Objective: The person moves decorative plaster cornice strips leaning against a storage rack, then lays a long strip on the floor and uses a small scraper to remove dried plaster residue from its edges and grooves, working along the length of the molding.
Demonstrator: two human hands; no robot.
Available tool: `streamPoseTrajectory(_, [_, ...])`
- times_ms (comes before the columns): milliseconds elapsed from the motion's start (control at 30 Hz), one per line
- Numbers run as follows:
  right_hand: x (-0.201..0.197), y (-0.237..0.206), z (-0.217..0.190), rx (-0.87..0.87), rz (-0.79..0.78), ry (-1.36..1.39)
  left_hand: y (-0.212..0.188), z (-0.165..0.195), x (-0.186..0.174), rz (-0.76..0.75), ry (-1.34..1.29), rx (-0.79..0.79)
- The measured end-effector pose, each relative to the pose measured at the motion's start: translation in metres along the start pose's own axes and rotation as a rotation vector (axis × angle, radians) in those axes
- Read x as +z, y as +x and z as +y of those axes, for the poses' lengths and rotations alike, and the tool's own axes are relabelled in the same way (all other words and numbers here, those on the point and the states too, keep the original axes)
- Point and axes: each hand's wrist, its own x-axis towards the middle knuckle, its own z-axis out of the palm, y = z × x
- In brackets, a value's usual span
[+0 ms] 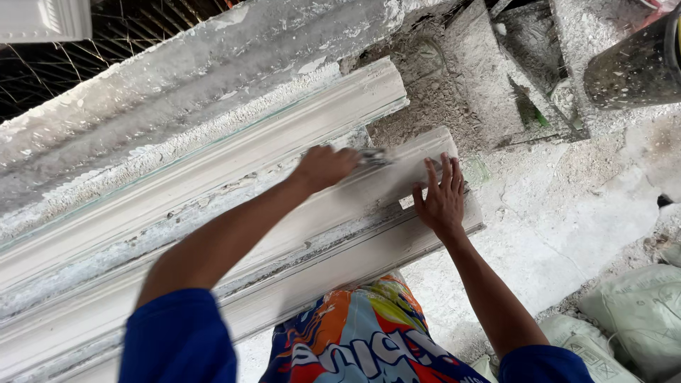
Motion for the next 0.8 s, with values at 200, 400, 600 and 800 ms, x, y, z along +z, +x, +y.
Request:
streamPoseTrajectory(200, [-0.002, 0.002, -0.001, 0.048, 0.01, -0.021, 0.025, 0.007, -0.024, -0.026, 0.058, 0.088])
streamPoseTrajectory(400, [-0.002, 0.0, -0.005, 0.062, -0.012, -0.013, 0.066, 0.028, -0.033, 0.296, 0.022, 0.113])
streamPoseTrajectory(600, [-0.004, 0.001, -0.004, 0.057, 0.01, 0.012, 0.118, 0.037, -0.037, 0.364, 0.126, 0.197])
streamPoseTrajectory(800, [-0.004, 0.003, -0.006, 0.059, 0.018, 0.007, 0.115, 0.035, -0.055, 0.417, 0.153, 0.169])
